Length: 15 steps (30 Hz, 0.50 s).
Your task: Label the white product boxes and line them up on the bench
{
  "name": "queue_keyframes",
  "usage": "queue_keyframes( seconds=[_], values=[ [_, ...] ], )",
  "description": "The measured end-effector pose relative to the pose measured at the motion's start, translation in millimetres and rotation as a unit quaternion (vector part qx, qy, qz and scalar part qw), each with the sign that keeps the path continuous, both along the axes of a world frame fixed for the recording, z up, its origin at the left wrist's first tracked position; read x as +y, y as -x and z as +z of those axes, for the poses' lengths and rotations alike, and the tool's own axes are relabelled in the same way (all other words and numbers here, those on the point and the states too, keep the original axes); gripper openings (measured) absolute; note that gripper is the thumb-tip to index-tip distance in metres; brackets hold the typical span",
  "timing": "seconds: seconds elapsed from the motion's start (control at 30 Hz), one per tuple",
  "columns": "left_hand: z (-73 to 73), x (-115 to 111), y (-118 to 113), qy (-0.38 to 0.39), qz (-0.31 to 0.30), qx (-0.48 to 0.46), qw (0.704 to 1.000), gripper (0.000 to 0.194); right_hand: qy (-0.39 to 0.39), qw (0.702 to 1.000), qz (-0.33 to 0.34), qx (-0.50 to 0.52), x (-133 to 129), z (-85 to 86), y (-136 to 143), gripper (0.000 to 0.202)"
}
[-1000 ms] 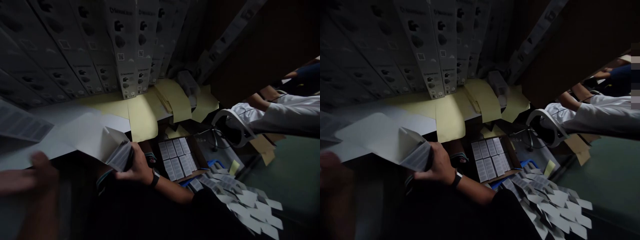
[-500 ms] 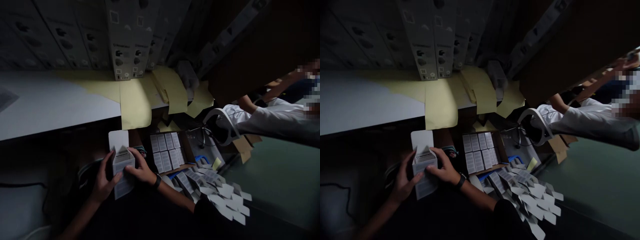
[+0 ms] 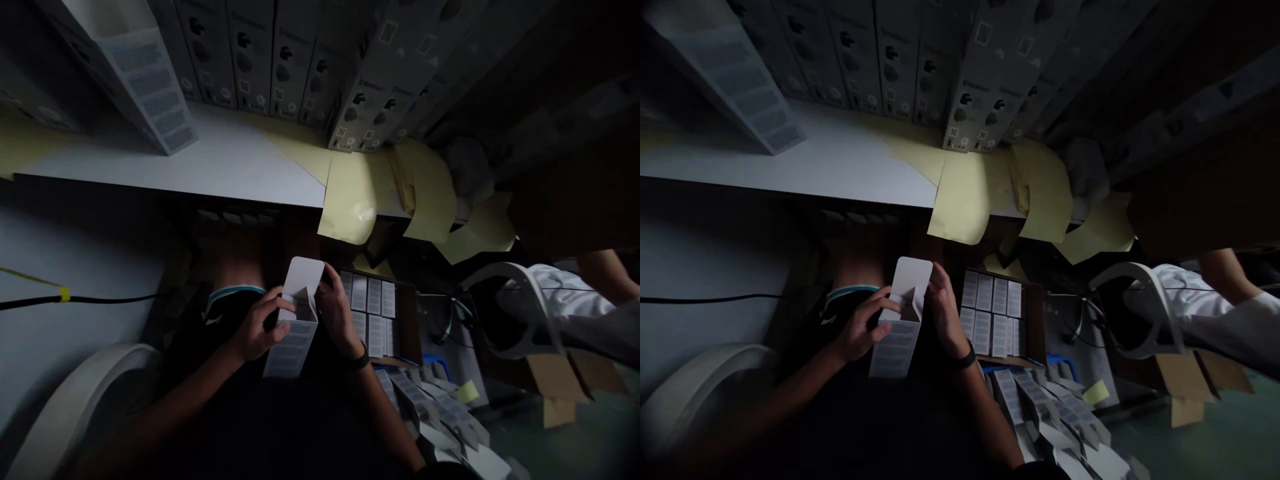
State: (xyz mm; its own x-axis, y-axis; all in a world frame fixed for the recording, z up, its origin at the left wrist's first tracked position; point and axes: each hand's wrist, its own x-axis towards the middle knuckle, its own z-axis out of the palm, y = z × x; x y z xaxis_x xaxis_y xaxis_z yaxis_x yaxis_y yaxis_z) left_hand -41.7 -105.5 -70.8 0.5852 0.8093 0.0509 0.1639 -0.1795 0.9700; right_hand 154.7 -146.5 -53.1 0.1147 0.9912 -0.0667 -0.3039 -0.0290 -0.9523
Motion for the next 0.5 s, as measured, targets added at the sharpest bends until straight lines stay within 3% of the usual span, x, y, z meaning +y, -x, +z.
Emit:
queue_keyframes(
  seconds=[0.17,0.33,0.4,0.5],
  values=[
    [-10.6,-10.8,2.0,-0.043,0.026,-0.053,0.997,0.026,-0.065,0.988,0.071,-0.120,10.1,-0.4,4.4,0.043],
    [-17.3,-10.7,-0.7,0.065,0.104,-0.175,0.977,0.056,-0.092,0.980,0.073,-0.160,7.3,-7.9,11.5,0.036],
    [-12.9,-2.1,0.6,0.078,0.095,-0.146,0.982,0.059,-0.127,0.967,0.097,-0.198,11.2,-5.9,9.2,0.035],
    [-5.9,12.9,5.8,0.036,0.069,-0.047,0.996,0.037,-0.178,0.923,0.164,-0.298,20.8,9.5,0.2,0.034]
  ],
)
